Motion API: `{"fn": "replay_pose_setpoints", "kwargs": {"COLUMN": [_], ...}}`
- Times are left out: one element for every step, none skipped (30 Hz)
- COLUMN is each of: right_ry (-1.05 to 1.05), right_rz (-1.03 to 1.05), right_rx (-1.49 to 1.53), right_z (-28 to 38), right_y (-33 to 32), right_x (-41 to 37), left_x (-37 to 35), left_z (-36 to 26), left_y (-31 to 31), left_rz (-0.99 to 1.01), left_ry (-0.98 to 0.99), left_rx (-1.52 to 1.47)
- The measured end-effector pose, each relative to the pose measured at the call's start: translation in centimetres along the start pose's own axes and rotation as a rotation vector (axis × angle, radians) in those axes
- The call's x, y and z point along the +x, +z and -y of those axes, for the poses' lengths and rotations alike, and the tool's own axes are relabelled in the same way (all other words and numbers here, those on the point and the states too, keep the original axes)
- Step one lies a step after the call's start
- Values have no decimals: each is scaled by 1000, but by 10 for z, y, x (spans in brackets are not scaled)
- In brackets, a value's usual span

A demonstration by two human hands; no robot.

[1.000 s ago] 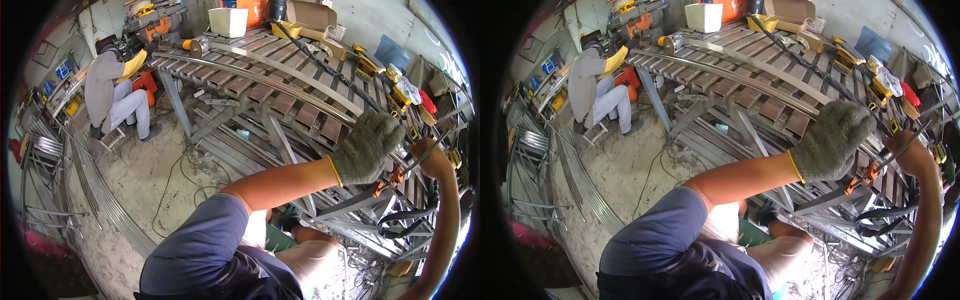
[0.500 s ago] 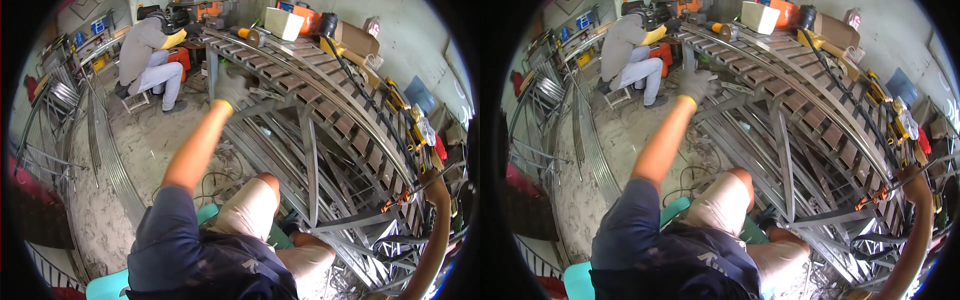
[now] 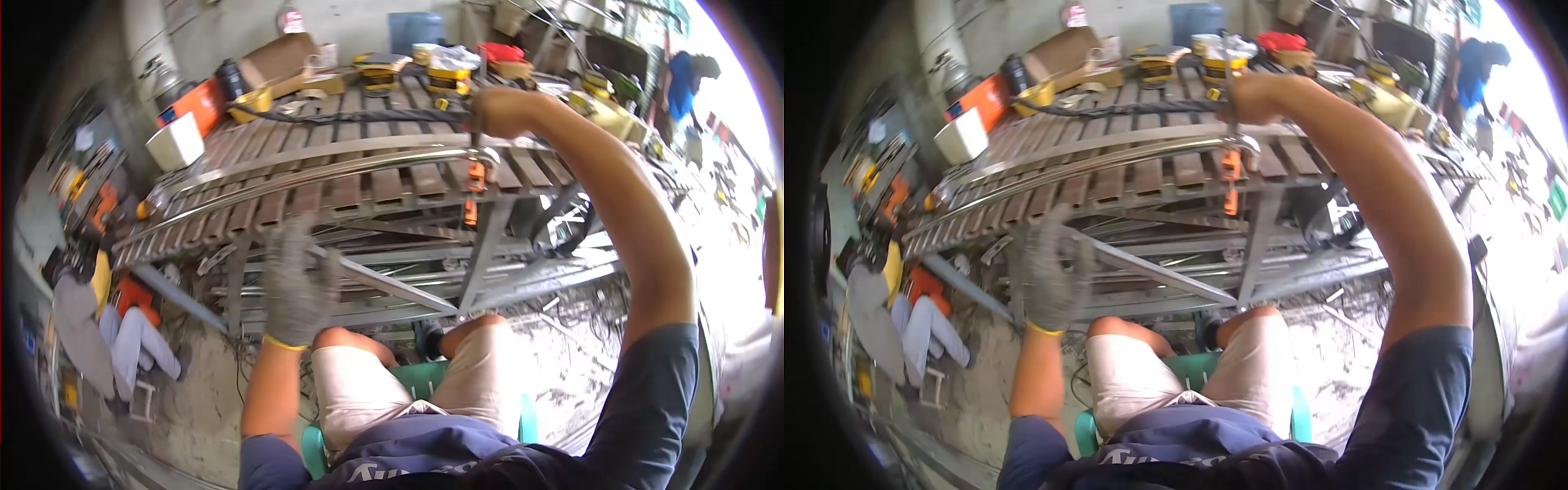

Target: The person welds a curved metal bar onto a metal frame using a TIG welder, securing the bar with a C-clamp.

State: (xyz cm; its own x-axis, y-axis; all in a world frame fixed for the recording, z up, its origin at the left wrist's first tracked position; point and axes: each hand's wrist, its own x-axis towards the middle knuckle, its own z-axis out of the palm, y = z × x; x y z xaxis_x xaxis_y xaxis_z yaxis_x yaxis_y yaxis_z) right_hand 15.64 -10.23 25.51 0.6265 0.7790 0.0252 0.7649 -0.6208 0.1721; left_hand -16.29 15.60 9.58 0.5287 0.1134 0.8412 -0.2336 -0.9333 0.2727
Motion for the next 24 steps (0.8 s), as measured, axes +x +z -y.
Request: {"fn": "replay_pose_setpoints", "kwargs": {"right_ry": [-32,-17,-6,-17,-23,-30,-40,-52,-103,-158,-216,-219,-264,-310,-293,-275,-182,-76,-41,-38,-35,-20,-4,8], "right_rz": [26,35,42,55,57,57,61,61,54,45,34,51,50,50,52,53,59,66,91,67,43,70,96,54], "right_rx": [17,37,50,73,78,84,91,79,51,24,-4,4,16,29,37,46,50,51,16,21,26,59,92,48], "right_z": [-6,-1,6,9,11,13,15,17,11,6,1,6,3,-1,-2,-2,2,7,12,13,13,16,19,22], "right_y": [3,2,-7,-12,-16,-18,-20,-22,-19,-16,-13,-20,-18,-16,-17,-18,-16,-18,-20,-15,-10,-10,-10,-11], "right_x": [7,4,-2,-5,-9,-12,-15,-18,-15,-12,-8,-15,-12,-9,-8,-6,-5,-6,-7,-1,4,5,5,6], "left_x": [6,7,11,20,33,43,51,59,66,72,76,83,86,86,87,88,89,89,90,88,89,89,85,85], "left_z": [-16,-27,-37,-49,-60,-67,-72,-77,-80,-81,-83,-86,-87,-85,-83,-82,-82,-82,-83,-84,-84,-84,-81,-81], "left_y": [31,63,91,116,139,157,170,182,192,203,208,210,212,214,217,219,219,217,217,217,218,219,221,220], "left_rz": [-16,31,71,43,14,-18,-12,-4,2,-24,-48,-74,-101,-121,-143,-166,-162,-158,-153,-118,-88,-99,-40,-35], "left_ry": [106,65,21,58,96,134,124,116,111,97,111,125,137,145,155,169,173,182,193,189,192,216,197,207], "left_rx": [-93,-182,-267,-277,-283,-288,-239,-189,-138,-117,-115,-110,-105,-74,-45,-25,-6,0,-4,26,60,66,83,85]}}
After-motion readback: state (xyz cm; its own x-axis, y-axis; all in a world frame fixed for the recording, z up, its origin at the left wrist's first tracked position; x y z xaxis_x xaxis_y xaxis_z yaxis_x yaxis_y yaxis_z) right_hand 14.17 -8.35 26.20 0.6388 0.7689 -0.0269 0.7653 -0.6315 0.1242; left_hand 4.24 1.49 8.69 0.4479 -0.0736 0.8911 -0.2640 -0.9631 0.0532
